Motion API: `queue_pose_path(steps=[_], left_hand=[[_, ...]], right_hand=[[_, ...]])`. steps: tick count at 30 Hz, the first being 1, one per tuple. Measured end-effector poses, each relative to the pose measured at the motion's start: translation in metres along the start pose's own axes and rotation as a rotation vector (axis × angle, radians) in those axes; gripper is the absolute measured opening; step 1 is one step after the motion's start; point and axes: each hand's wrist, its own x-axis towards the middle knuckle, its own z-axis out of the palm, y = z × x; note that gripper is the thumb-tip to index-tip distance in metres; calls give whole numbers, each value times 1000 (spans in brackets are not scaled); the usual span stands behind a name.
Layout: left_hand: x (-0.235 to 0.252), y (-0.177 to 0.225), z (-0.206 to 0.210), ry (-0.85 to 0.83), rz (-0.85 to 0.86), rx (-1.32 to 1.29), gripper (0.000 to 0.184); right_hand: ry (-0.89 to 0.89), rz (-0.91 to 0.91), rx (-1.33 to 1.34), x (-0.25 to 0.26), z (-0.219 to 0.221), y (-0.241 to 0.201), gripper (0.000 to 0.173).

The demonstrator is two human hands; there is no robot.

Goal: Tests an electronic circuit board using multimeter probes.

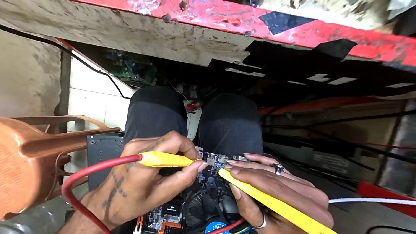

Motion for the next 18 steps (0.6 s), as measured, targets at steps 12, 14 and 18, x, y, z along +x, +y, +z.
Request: queue_pose_path(steps=[12, 14, 18], left_hand=[[-2, -1, 1, 16, -2, -19, 6], [-2, -2, 1, 14, 3, -20, 6], [-1, -1, 1, 12, 4, -21, 6]], right_hand=[[-6, 6, -2, 0, 0, 0, 13], [-7, 8, -4, 0, -1, -1, 13], [-9, 16, -8, 0, -1, -1, 14]])
